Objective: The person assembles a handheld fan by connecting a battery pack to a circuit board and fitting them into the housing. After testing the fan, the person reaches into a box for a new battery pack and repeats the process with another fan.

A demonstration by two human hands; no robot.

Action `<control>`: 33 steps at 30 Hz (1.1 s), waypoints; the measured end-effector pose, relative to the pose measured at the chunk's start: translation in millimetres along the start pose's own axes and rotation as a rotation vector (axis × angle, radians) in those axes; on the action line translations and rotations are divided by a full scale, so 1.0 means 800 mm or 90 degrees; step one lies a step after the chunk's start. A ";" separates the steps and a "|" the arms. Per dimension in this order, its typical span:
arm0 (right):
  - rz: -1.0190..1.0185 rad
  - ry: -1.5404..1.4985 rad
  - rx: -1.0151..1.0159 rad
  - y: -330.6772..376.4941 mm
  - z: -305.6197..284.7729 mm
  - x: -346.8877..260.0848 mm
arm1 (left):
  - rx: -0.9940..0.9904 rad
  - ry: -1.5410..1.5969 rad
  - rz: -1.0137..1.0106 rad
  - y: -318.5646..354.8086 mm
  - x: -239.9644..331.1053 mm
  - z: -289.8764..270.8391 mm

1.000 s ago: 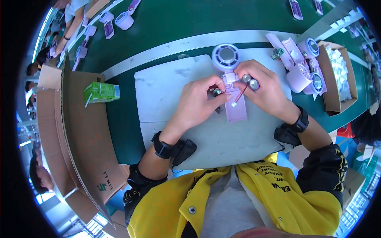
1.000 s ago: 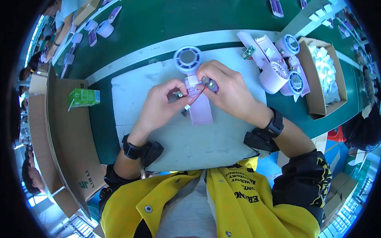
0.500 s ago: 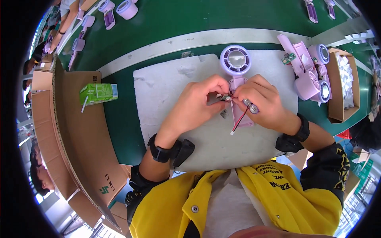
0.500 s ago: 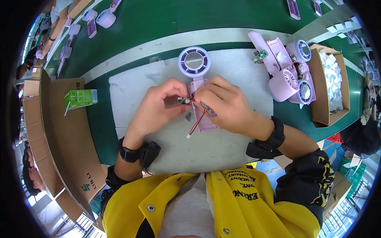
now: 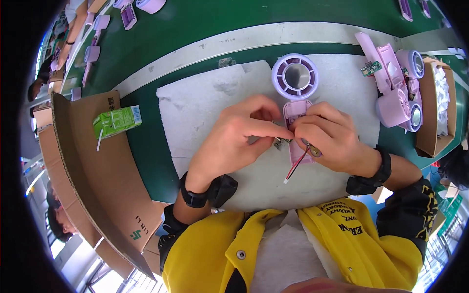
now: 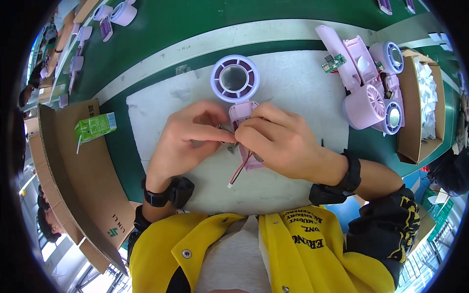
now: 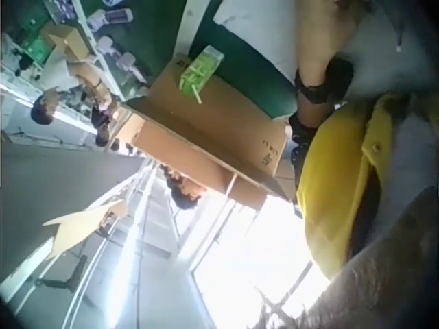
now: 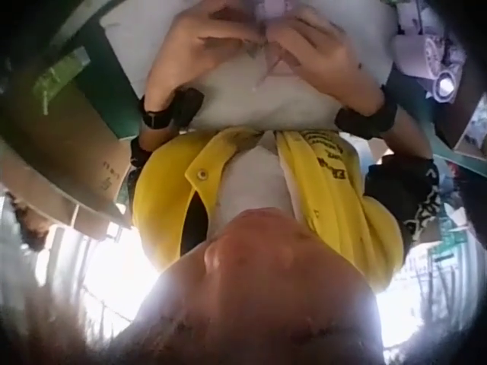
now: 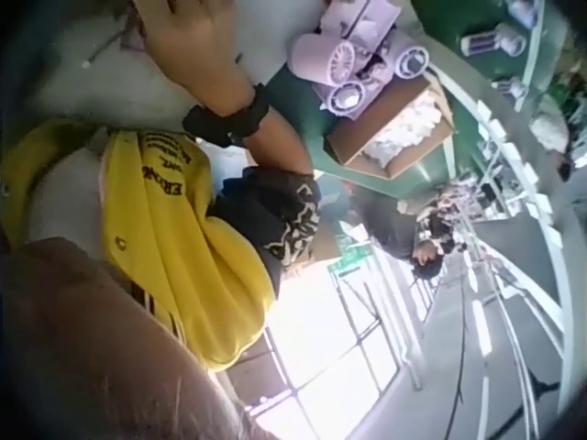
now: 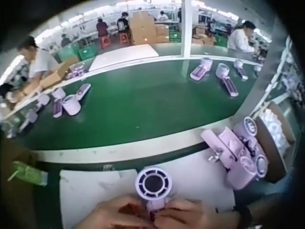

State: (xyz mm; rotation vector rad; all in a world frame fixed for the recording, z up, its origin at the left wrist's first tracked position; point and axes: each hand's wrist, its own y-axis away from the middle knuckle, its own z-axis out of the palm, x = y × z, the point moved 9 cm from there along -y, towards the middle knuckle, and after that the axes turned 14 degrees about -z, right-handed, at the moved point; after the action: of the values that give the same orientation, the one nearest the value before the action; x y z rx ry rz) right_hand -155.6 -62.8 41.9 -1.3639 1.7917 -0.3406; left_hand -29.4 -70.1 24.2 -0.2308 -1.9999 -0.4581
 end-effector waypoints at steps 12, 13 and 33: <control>0.012 -0.040 -0.012 -0.004 0.001 -0.003 | 0.041 0.003 0.053 0.005 0.020 0.005; 0.022 -0.047 -0.013 -0.005 0.001 -0.002 | 0.055 -0.001 0.048 0.005 0.019 0.003; 0.119 0.020 0.078 0.002 -0.021 0.021 | 0.029 0.108 0.026 -0.002 0.003 0.000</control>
State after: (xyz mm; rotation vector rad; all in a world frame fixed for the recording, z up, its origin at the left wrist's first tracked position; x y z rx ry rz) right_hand -170.0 -81.3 43.2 -1.1019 1.8751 -0.3663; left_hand -31.6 -71.9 25.9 -0.1969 -1.8345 -0.3922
